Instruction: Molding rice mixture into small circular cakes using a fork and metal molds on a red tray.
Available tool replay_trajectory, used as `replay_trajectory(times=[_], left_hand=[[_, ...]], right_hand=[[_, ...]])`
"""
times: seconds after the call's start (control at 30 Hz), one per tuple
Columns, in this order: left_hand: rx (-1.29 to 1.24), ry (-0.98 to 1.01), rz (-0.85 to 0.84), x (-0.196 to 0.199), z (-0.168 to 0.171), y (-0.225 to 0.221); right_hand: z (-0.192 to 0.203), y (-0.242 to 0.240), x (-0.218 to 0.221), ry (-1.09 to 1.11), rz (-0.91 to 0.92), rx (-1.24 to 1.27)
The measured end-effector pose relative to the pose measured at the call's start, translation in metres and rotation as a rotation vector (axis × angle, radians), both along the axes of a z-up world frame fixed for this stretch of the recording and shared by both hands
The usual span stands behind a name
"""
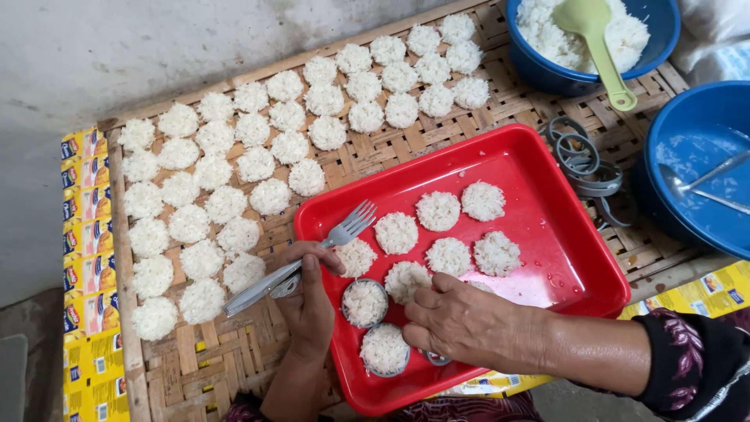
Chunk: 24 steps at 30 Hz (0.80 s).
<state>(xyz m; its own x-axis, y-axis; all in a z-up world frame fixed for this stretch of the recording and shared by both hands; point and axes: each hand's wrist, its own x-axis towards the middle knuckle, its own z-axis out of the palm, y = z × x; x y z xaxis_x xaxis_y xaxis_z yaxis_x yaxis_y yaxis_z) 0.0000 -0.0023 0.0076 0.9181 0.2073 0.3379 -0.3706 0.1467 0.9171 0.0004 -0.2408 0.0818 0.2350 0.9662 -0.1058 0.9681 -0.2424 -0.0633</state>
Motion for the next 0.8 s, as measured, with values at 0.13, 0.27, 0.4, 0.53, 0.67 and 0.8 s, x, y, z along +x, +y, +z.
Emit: replay_trajectory(times=[0.13, 0.27, 0.4, 0.53, 0.67, 0.8], left_hand=[[-0.022, 0.012, 0.019, -0.001, -0.004, 0.001], [-0.032, 0.027, 0.019, -0.002, -0.007, 0.002], [-0.054, 0.019, 0.021, -0.001, -0.008, 0.002], [-0.034, 0.013, 0.017, -0.001, -0.005, 0.001], [-0.052, -0.003, 0.012, 0.0, -0.007, 0.001], [-0.038, 0.024, 0.023, -0.001, -0.006, 0.001]], right_hand=[[0.015, -0.009, 0.0, 0.108, -0.039, 0.027], [-0.007, -0.029, 0.001, 0.09, -0.238, 0.172], [-0.008, -0.078, 0.028, -0.017, -0.667, 0.285], [0.018, -0.141, 0.073, -0.117, -1.083, 0.21], [-0.017, -0.195, 0.104, -0.507, -1.241, 0.062], [-0.056, -0.216, 0.12, -0.832, -1.125, -0.146]])
